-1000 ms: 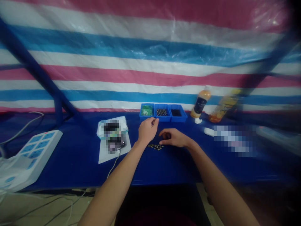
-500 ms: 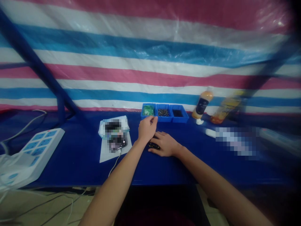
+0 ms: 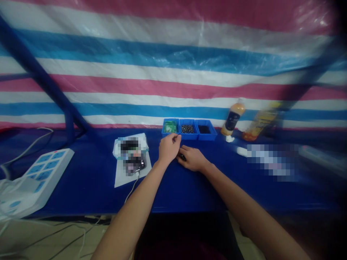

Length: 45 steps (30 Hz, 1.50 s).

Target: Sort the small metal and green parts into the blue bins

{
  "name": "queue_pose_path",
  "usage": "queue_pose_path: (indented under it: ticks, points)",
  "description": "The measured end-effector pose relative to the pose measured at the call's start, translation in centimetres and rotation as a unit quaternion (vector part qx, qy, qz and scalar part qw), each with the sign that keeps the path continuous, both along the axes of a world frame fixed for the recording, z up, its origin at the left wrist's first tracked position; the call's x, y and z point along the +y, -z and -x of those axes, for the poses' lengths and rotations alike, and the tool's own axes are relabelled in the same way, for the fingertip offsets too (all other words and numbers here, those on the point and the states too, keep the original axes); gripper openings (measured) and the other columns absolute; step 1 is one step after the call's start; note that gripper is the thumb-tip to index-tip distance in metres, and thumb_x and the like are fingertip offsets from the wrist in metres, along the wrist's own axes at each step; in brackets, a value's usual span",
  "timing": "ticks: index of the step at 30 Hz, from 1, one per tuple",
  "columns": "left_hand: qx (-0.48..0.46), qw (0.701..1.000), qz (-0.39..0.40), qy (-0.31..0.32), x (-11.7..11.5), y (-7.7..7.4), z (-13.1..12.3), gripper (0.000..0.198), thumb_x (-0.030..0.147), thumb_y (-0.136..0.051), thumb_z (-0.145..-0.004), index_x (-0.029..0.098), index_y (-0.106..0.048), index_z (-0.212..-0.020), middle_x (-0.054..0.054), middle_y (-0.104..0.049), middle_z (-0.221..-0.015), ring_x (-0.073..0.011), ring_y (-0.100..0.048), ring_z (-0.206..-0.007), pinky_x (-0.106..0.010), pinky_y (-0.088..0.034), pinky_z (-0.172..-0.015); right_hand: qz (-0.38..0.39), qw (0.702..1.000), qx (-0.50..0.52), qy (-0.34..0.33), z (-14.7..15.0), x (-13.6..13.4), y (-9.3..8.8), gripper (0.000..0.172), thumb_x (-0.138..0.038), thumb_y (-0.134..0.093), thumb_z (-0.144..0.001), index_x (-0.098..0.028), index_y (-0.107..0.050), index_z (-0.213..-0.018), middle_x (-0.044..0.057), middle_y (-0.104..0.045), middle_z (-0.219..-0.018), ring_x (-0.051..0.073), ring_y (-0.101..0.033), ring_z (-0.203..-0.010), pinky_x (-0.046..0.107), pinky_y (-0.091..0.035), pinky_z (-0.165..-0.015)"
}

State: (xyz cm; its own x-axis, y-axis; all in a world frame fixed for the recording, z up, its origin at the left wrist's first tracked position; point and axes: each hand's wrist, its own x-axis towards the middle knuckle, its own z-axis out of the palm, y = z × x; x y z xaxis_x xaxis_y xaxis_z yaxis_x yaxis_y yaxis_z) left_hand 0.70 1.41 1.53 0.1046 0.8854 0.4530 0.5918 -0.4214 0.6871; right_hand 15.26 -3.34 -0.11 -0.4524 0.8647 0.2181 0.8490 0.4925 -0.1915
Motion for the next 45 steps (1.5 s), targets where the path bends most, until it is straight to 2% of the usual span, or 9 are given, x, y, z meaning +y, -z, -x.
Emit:
queue_pose_path:
  ticks: [5,9,14,18,23,26,35,39,45]
  points:
    - [-0.002,1.0,0.003,0.0,-0.1,-0.1,0.0,0.029,0.043,-0.05,-0.092,0.022,-0.07,-0.086,-0.002,-0.072,-0.079,-0.0179,-0.063,-0.073,-0.027,-0.042,-0.069,-0.008,0.998,0.051,0.031,-0.5,0.5,0.6,0.021,-0.036,-0.051,-0.094,-0.019,-0.062,-0.098,0.007,-0.062,-0.098,0.019,-0.059,-0.086,0.028,-0.042,-0.072]
    - [0.001,1.0,0.01,-0.001,-0.1,-0.1,0.0,0.029,0.043,-0.051,-0.092,0.023,-0.071,-0.087,-0.003,-0.072,-0.079,-0.0183,-0.064,-0.073,-0.028,-0.043,-0.069,-0.026,0.982,0.179,0.05,-1.1,1.1,1.2,0.017,-0.035,-0.057,-0.09,-0.02,-0.066,-0.093,0.006,-0.066,-0.096,0.019,-0.059,-0.091,0.031,-0.045,-0.081]
    - [-0.008,1.0,0.008,0.018,-0.1,-0.1,0.0,0.031,0.044,-0.051,-0.093,0.022,-0.071,-0.088,-0.003,-0.072,-0.078,-0.0185,-0.063,-0.071,-0.028,-0.043,-0.068,-0.033,0.909,0.398,0.123,-2.7,1.9,1.1,0.025,-0.041,-0.064,-0.085,-0.019,-0.072,-0.094,0.006,-0.074,-0.091,0.019,-0.065,-0.08,0.033,-0.049,-0.079]
    - [-0.005,0.998,0.007,0.061,-0.3,-0.2,-0.2,0.032,0.044,-0.05,-0.093,0.021,-0.071,-0.089,-0.003,-0.072,-0.081,-0.0175,-0.063,-0.071,-0.028,-0.044,-0.07,-0.035,0.864,0.48,0.146,-3.6,2.0,0.6,0.029,-0.043,-0.07,-0.079,-0.018,-0.076,-0.093,0.008,-0.076,-0.097,0.022,-0.069,-0.083,0.034,-0.051,-0.079]
    - [0.013,0.989,0.007,0.145,-0.5,-0.2,-0.5,0.03,0.042,-0.049,-0.094,0.021,-0.072,-0.093,-0.003,-0.072,-0.086,-0.0168,-0.062,-0.073,-0.029,-0.044,-0.071,-0.009,0.861,0.493,0.123,-3.3,1.5,0.1,0.03,-0.043,-0.07,-0.079,-0.017,-0.076,-0.094,0.008,-0.076,-0.096,0.022,-0.069,-0.083,0.033,-0.052,-0.074]
    - [0.021,0.985,0.014,0.172,-0.7,-0.3,-0.7,0.03,0.04,-0.048,-0.094,0.021,-0.072,-0.094,-0.003,-0.072,-0.086,-0.0171,-0.061,-0.074,-0.029,-0.043,-0.07,0.001,0.864,0.493,0.102,-2.9,1.2,0.0,0.029,-0.042,-0.068,-0.08,-0.017,-0.074,-0.094,0.008,-0.076,-0.092,0.021,-0.068,-0.081,0.03,-0.052,-0.071]
    - [0.011,0.984,0.033,0.175,-0.9,-0.5,-0.8,0.037,0.043,-0.043,-0.097,0.019,-0.07,-0.087,-0.002,-0.068,-0.076,-0.0158,-0.058,-0.068,-0.027,-0.039,-0.064,-0.014,0.874,0.473,0.11,-2.9,0.9,-0.1,0.026,-0.038,-0.064,-0.084,-0.018,-0.075,-0.097,0.007,-0.075,-0.095,0.02,-0.067,-0.081,0.031,-0.051,-0.071]
    - [-0.004,0.983,0.042,0.179,-0.9,-0.5,-0.8,0.042,0.044,-0.039,-0.098,0.018,-0.068,-0.083,-0.001,-0.067,-0.074,-0.016,-0.059,-0.07,-0.027,-0.04,-0.065,-0.012,0.864,0.493,0.096,-3.0,1.1,0.0,0.027,-0.04,-0.062,-0.086,-0.02,-0.076,-0.098,0.007,-0.075,-0.1,0.022,-0.068,-0.091,0.033,-0.052,-0.08]
    - [-0.062,0.973,0.103,0.195,-0.3,0.0,-0.9,0.036,0.046,-0.047,-0.094,0.019,-0.07,-0.091,-0.002,-0.069,-0.08,-0.0161,-0.061,-0.071,-0.028,-0.044,-0.066,-0.008,0.852,0.519,0.064,-3.0,1.2,0.2,0.029,-0.043,-0.063,-0.086,-0.022,-0.076,-0.1,0.006,-0.074,-0.105,0.023,-0.068,-0.097,0.037,-0.05,-0.091]
